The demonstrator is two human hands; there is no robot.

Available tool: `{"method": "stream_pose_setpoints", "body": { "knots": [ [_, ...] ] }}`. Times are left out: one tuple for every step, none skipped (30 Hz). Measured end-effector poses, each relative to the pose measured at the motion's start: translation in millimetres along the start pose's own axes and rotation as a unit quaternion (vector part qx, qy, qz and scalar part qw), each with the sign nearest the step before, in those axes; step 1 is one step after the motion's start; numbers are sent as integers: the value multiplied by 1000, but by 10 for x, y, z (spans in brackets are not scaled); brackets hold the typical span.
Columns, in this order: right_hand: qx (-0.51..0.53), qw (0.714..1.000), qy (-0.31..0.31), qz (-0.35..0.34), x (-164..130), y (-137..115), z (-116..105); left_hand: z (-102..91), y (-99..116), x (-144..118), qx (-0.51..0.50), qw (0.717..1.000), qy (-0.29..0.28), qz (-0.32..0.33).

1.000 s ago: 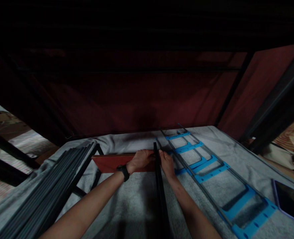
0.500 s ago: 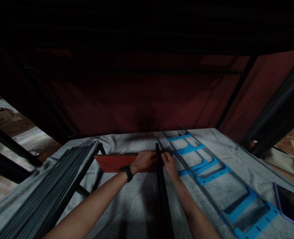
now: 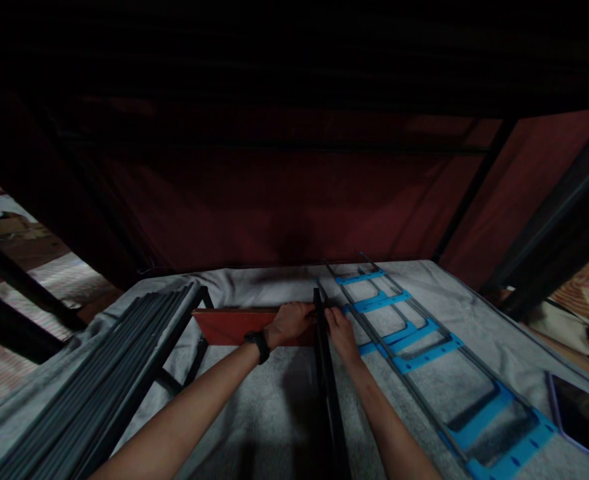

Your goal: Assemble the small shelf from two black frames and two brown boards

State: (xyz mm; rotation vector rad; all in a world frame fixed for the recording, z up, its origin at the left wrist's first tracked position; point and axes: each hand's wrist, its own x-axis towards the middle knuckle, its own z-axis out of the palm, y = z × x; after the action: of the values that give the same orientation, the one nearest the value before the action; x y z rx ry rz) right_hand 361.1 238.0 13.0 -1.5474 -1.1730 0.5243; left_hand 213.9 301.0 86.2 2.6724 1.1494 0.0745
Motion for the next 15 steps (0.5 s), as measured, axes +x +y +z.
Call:
{"method": "stream_pose_setpoints", "body": {
  "knots": [
    [-13, 1000, 2, 5, 12, -7, 8, 3, 0, -1, 2, 1000, 1, 2],
    [-22, 1000, 0, 11, 23, -12, 15, 6, -2, -3, 3, 1000, 2, 5],
    [-28, 999, -3, 17, 29, -13, 20, 8, -4, -5, 3, 1000, 3, 8],
    [-31, 999, -3, 25, 32, -11, 22, 10, -7, -7, 3, 1000, 3, 11],
    [-27, 999, 0, 32, 30, -4, 22, 11, -11, -8, 1, 1000, 3, 13],
    [-14, 999, 4, 36, 24, 6, 20, 13, -15, -8, -1, 1000, 2, 14],
    [3, 999, 9, 37, 18, 16, 19, 14, -18, -7, -4, 1000, 0, 16],
    [22, 999, 10, 33, 12, 25, 17, 16, -21, -6, -6, 1000, 0, 17],
    [37, 999, 6, 27, 9, 29, 17, 19, -22, -5, -6, 1000, 1, 18],
    [43, 999, -2, 20, 9, 29, 17, 22, -22, -4, -5, 1000, 3, 18],
    [39, 999, -9, 15, 14, 24, 18, 24, -20, -4, -2, 1000, 6, 17],
    [31, 999, -12, 15, 21, 15, 17, 26, -18, -4, 1, 1000, 7, 15],
    [22, 999, -16, 18, 30, 3, 15, 26, -15, -5, 4, 1000, 7, 14],
    [15, 999, -23, 26, 36, -7, 11, 26, -12, -6, 6, 1000, 6, 14],
    [12, 999, -31, 37, 39, -16, 5, 24, -9, -7, 7, 1000, 4, 13]
  ]
}}
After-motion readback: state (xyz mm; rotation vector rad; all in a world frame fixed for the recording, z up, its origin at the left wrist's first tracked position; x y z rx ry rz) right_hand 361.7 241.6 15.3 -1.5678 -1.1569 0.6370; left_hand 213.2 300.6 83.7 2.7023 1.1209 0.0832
